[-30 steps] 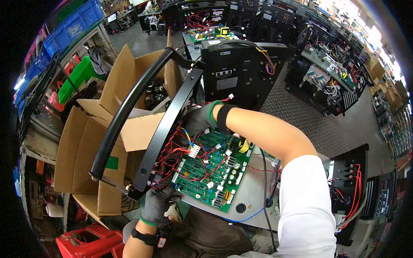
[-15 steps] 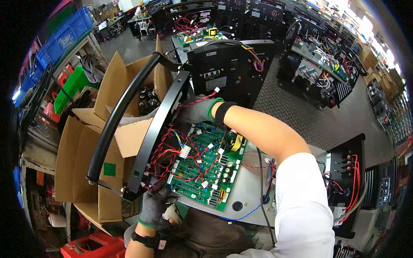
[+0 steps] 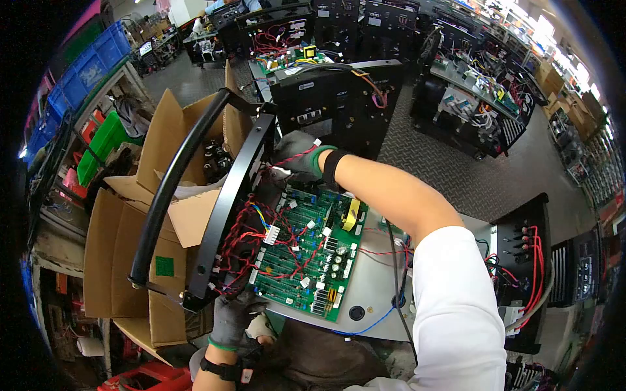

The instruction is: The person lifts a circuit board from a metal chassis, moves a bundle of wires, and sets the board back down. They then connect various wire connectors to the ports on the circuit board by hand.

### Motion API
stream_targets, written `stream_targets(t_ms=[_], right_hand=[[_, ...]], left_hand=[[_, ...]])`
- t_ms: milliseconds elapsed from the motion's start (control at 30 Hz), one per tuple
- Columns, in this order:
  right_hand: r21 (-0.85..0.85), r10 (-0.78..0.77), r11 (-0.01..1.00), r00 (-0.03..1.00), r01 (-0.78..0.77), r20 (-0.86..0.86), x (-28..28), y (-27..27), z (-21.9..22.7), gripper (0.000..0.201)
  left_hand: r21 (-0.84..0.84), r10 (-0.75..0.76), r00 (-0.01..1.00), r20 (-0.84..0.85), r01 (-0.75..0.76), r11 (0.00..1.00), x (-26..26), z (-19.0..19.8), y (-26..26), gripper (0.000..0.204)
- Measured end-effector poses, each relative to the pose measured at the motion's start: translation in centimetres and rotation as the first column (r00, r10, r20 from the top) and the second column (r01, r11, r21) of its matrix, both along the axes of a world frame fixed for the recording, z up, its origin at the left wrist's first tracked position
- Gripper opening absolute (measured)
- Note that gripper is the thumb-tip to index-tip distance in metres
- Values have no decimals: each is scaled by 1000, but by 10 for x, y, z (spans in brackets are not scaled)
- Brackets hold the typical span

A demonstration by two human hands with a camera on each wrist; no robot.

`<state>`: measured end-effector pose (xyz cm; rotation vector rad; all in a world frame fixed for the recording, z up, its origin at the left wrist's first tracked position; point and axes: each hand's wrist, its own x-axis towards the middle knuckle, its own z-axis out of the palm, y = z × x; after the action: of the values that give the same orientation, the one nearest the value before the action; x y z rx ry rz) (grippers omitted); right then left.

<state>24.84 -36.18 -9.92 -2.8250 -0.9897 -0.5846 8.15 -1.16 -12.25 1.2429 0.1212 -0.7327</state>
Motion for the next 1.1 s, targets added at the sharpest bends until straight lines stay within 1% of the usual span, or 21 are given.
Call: stream_targets(t_ms=[33, 67, 100, 133, 267, 333, 433, 467, 500, 567, 600, 633, 700, 733, 767, 833, 900, 933, 967, 1033, 1100], right_hand=[[-2, -1, 1000, 1000, 1, -1, -2, -2, 4, 23], [291, -148, 912, 895, 288, -421, -6, 0, 14, 22], [397, -106, 678, 618, 618, -779, -9, 2, 19, 20], [336, -45, 866, 727, 371, -686, -9, 2, 18, 24], [88, -175, 953, 767, 288, -617, -22, 44, 27, 32], [-250, -456, 890, 743, 382, -489, -19, 58, 26, 41], [-174, -359, 933, 773, 316, -523, -14, 56, 22, 42], [-91, -285, 957, 840, 275, -461, -8, 58, 17, 43], [-93, -283, 958, 842, 271, -459, -5, 52, 15, 43], [118, -209, 929, 762, 350, -612, -10, 37, 21, 41], [-6, -324, 899, 654, 438, -683, -16, 39, 42, 36], [-9, -324, 899, 653, 438, -685, -13, 37, 42, 36], [-204, -422, 902, 685, 380, -594, -1, 26, 37, 40], [-264, -342, 934, 821, 241, -458, 25, 4, 0, 41], [-201, -378, 926, 819, 321, -431, 7, 9, 30, 42], [-317, -644, 758, 579, 570, -500, -2, 3, 56, 37], [-292, -634, 736, 472, 610, -612, -5, -21, 47, 29], [-153, -556, 662, 343, 734, -758, -12, -29, 44, 24], [-203, -570, 645, 287, 737, -770, -19, -30, 57, 24], [-89, -508, 610, 302, 788, -807, -27, -41, 51, 23], [-165, -602, 594, 298, 787, -741, -34, -39, 55, 23]], left_hand=[[8, -1, 1000, -6, 1, 1000, 0, -3, 1, 25], [18, -1, 1000, -11, 2, 1000, 0, -4, 2, 25], [17, -1, 1000, -10, 1, 1000, 1, -4, 2, 25], [22, 7, 1000, -8, -7, 1000, 1, -4, 1, 25], [60, 8, 999, -31, -6, 998, 1, 4, -1, 24], [32, 13, 1000, -24, -12, 999, 2, -6, 1, 24], [1, 32, 999, -25, -32, 999, 0, -6, 2, 22], [-3, 38, 999, -24, -38, 999, 0, -5, 1, 21], [-5, 43, 999, -23, -43, 999, 1, -6, 2, 21], [-49, 28, 999, -14, -29, 998, 1, -9, 3, 20], [-50, 31, 999, -15, -31, 998, 1, -7, 2, 20], [-26, 18, 1000, -4, -18, 1000, 1, -2, 0, 20], [0, -3, 1000, 10, 2, 1000, 2, -1, -1, 19], [-15, 22, 1000, 5, -22, 1000, 2, -6, 0, 19], [-31, 49, 999, -3, -49, 998, 3, -10, 1, 19], [-39, 45, 999, 2, -44, 998, 2, -11, 1, 18], [-54, 40, 999, 13, -40, 998, 3, -9, -1, 18], [-24, 22, 1000, -1, -22, 999, 3, -4, -1, 20], [6, 4, 1000, -17, -4, 1000, 2, -2, -2, 22], [-1, 5, 1000, 2, -5, 1000, 1, -8, 1, 22], [-8, -1, 1000, 25, 2, 1000, 0, -8, 1, 23]])
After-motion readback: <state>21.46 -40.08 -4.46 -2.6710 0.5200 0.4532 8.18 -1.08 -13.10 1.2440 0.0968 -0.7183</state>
